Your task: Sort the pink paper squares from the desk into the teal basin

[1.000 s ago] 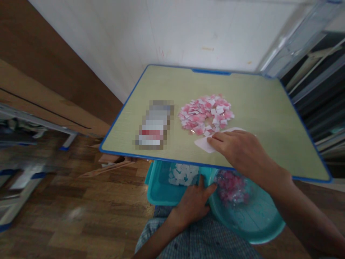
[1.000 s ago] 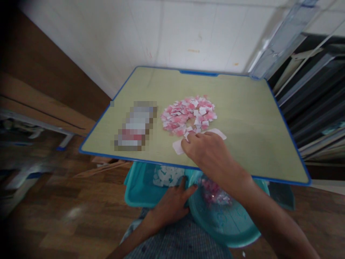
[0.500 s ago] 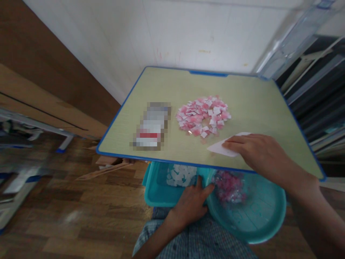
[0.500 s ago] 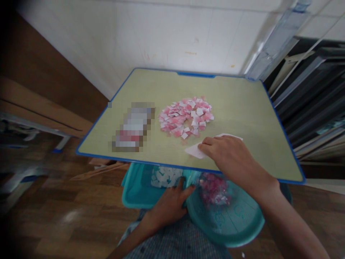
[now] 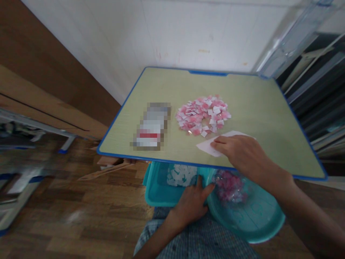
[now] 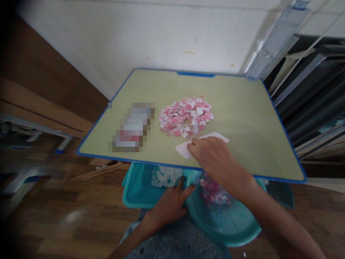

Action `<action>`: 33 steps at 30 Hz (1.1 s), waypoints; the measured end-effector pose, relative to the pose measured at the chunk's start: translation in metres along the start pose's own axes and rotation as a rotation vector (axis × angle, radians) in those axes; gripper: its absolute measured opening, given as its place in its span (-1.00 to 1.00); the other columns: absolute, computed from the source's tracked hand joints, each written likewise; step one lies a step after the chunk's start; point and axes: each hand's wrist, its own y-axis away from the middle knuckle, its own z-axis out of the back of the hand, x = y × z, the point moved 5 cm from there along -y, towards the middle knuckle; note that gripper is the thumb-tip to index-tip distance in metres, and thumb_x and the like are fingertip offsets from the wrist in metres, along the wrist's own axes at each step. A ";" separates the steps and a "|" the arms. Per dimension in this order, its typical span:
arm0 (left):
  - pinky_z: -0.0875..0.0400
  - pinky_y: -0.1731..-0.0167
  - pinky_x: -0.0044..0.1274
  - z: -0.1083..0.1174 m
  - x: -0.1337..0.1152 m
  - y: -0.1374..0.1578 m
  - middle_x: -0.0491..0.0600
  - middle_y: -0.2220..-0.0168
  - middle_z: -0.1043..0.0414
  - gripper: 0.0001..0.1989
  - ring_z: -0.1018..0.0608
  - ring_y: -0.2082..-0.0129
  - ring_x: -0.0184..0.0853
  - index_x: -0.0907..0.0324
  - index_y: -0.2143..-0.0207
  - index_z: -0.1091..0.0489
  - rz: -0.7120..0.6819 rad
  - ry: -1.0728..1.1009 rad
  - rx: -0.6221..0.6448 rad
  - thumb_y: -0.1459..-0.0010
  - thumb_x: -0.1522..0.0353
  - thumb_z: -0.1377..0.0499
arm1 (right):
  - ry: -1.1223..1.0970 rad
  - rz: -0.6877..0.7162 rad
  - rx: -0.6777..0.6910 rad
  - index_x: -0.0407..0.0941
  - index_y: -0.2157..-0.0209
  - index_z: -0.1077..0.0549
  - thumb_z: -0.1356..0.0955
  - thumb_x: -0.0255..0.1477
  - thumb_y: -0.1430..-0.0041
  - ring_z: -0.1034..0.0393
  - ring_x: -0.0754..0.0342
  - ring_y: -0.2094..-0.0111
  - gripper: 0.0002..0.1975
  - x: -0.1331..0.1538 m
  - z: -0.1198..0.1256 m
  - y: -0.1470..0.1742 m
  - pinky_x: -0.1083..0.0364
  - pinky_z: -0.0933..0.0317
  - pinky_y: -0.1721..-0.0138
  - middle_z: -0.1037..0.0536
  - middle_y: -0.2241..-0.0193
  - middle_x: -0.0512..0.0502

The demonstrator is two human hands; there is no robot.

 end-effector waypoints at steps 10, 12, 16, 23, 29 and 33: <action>-0.38 0.23 -0.27 0.000 0.000 0.000 0.20 -0.12 -0.08 -0.39 -0.49 0.19 -0.06 -0.04 -0.18 -0.03 -0.003 0.023 -0.004 -0.06 0.39 -0.11 | -0.114 -0.034 0.011 0.00 0.08 -0.47 -0.19 -0.65 -0.17 -0.41 0.01 0.10 -0.60 -0.054 -0.004 0.045 0.02 -0.25 0.16 -0.54 0.09 0.00; -0.37 0.21 -0.26 0.000 0.000 -0.001 0.20 -0.14 -0.06 -0.36 -0.49 0.17 -0.04 -0.04 -0.19 -0.01 -0.014 0.028 -0.006 -0.05 0.40 -0.11 | -0.073 -0.051 0.018 0.04 0.09 -0.47 -0.18 -0.68 -0.14 -0.45 0.00 0.17 -0.55 -0.051 0.001 0.040 0.03 -0.25 0.27 -0.55 0.10 0.02; -0.36 0.19 -0.24 -0.001 0.001 -0.001 0.23 -0.17 -0.02 -0.36 -0.48 0.15 -0.02 -0.02 -0.20 0.00 -0.002 0.028 -0.009 -0.07 0.38 -0.10 | 0.005 -0.049 0.017 0.03 0.07 -0.46 -0.18 -0.69 -0.13 -0.46 0.01 0.28 -0.54 -0.032 0.007 0.018 0.05 -0.19 0.38 -0.55 0.10 0.00; -0.35 0.17 -0.23 0.000 0.001 0.000 0.24 -0.18 0.01 -0.36 -0.46 0.13 -0.02 -0.01 -0.20 0.01 0.015 0.021 0.035 -0.06 0.41 -0.08 | 0.065 0.062 -0.031 -0.10 0.22 -0.48 -0.20 -0.63 -0.17 -0.38 0.08 0.44 -0.72 0.012 0.007 -0.019 0.09 -0.03 0.53 -0.57 0.31 -0.09; -0.34 0.15 -0.24 0.001 0.001 0.000 0.23 -0.19 0.03 -0.35 -0.45 0.11 -0.03 -0.02 -0.21 0.03 0.018 0.023 0.044 -0.07 0.40 -0.10 | 0.000 0.094 -0.030 -0.15 0.20 -0.48 -0.23 -0.59 -0.17 -0.40 0.06 0.32 -0.76 0.009 0.004 -0.007 0.09 -0.19 0.37 -0.57 0.27 -0.14; -0.32 0.13 -0.24 0.000 0.001 0.000 0.18 -0.21 0.03 -0.35 -0.44 0.09 -0.03 -0.05 -0.22 0.05 0.013 0.033 0.049 -0.09 0.39 -0.09 | -0.090 0.099 -0.040 -0.13 0.13 -0.47 -0.17 -0.56 -0.23 -0.43 0.02 0.20 -0.70 -0.018 0.001 0.021 0.02 -0.25 0.19 -0.56 0.18 -0.14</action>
